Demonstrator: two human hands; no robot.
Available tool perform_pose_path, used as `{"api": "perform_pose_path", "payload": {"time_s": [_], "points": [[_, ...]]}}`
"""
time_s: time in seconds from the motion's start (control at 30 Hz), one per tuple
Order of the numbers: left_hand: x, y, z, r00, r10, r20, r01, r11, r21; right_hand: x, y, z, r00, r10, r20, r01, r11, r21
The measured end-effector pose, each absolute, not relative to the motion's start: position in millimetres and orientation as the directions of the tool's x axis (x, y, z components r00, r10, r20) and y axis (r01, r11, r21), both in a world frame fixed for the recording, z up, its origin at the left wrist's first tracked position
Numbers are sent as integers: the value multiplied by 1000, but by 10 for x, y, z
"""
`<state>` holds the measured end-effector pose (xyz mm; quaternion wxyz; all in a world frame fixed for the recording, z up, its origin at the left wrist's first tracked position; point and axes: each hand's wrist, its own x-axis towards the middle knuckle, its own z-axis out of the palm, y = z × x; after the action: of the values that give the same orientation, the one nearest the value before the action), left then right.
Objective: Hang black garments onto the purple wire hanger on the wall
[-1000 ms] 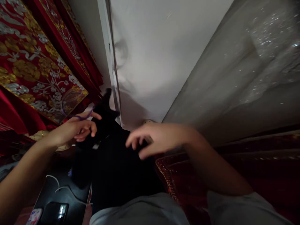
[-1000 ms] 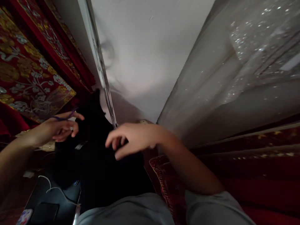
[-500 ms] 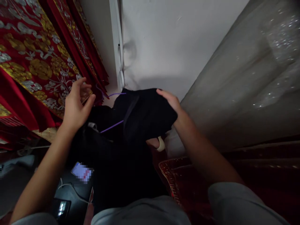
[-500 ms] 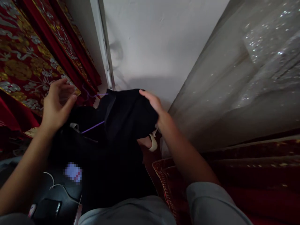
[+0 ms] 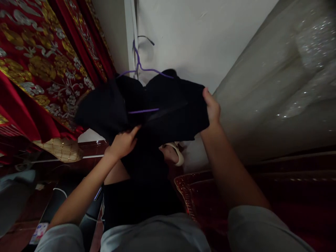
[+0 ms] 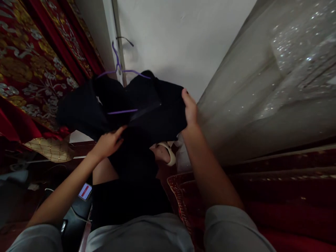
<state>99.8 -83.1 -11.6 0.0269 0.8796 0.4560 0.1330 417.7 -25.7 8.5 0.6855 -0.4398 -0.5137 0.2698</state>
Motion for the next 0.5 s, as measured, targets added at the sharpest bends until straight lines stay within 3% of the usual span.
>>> {"api": "perform_pose_path", "payload": {"time_s": [0.1,0.23,0.33,0.4,0.43,0.5], "points": [[1128,-912,-511,535,827,170,791,-562,243,4225,-247,-23,399,838,373,-43,424,-905],[1232,-1077,-853,321,858,401,679,-504,534,4269,-282,-75,467,796,384,184,338,-923],[1328,-1179,-991,94,835,542,513,-508,693,3982,-634,-247,620,604,501,359,350,-865],[1429,-1256,-1056,-66,832,551,389,-488,782,3602,-985,-458,677,538,503,271,453,-849],[1484,-1299,-1082,-150,833,532,320,-468,824,3389,-1157,-576,632,621,463,183,461,-868],[1581,-1388,-1125,-301,831,468,179,-433,883,2992,-1425,-789,370,878,304,-9,330,-944]]}}
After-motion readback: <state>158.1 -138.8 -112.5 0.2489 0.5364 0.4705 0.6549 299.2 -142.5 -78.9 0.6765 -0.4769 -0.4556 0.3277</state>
